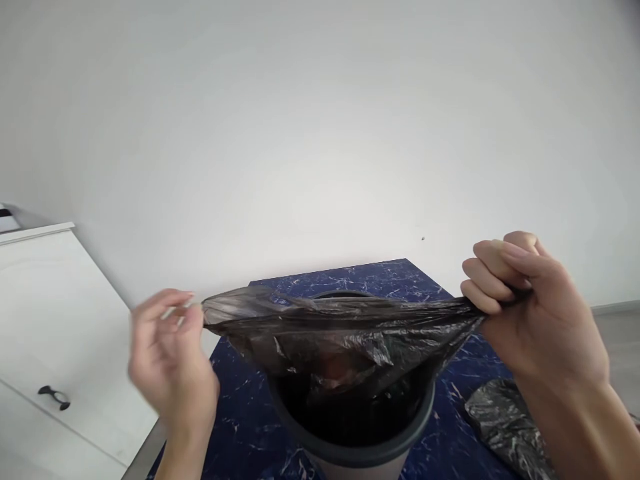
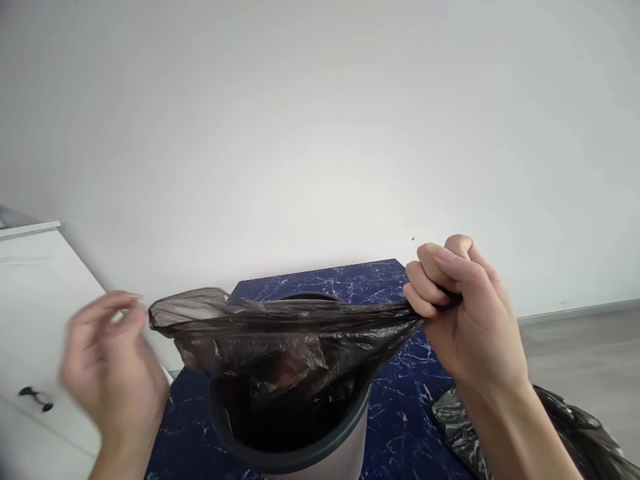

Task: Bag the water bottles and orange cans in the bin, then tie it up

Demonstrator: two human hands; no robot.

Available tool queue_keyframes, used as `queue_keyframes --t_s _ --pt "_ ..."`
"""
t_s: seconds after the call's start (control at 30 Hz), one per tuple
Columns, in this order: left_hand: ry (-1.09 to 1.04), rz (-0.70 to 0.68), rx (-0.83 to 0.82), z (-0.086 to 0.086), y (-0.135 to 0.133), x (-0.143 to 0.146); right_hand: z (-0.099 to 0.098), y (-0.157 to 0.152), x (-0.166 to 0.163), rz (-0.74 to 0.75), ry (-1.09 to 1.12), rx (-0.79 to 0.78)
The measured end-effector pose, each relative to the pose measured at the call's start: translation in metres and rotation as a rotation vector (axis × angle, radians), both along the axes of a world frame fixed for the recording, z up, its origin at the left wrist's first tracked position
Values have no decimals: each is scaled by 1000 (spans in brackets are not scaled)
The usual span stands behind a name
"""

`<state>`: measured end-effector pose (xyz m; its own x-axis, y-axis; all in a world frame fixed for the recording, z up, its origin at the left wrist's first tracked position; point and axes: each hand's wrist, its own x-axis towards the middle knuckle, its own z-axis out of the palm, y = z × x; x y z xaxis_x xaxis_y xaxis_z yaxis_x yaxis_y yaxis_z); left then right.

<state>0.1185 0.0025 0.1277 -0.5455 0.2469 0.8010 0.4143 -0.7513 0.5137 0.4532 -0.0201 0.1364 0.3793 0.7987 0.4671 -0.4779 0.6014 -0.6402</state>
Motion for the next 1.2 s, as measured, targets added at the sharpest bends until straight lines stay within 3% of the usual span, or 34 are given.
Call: queue_keyframes --t_s 0.07,0.17,0.23,0.3,0.4,0.67,0.87,1.0,1.1,1.2 --pt "149 39 101 13 -29 23 2 -4 -3 2 -3 16" --pt "534 -18 -115 27 -67 61 5 -12 -9 22 -27 34" --pt "842 -99 -221 30 -77 84 7 -17 -12 14 -53 38" --pt "1074 -196 -281 32 -75 102 10 -23 -14 6 -83 39" --pt "1240 -322 -343 33 -63 124 13 -31 -16 22 -117 67" --pt "1544 -402 -491 47 -51 165 13 -49 -14 129 -225 151" --pt "1301 -367 -380 50 -48 153 8 -38 8 162 -417 166" --pt "1197 -372 -370 52 -51 141 2 -25 19 334 -637 122" --pt "1178 -387 -393 57 -55 137 -4 -24 16 420 -850 70" --pt "1214 -411 -402 62 -61 136 -7 -27 2 387 -972 -20"
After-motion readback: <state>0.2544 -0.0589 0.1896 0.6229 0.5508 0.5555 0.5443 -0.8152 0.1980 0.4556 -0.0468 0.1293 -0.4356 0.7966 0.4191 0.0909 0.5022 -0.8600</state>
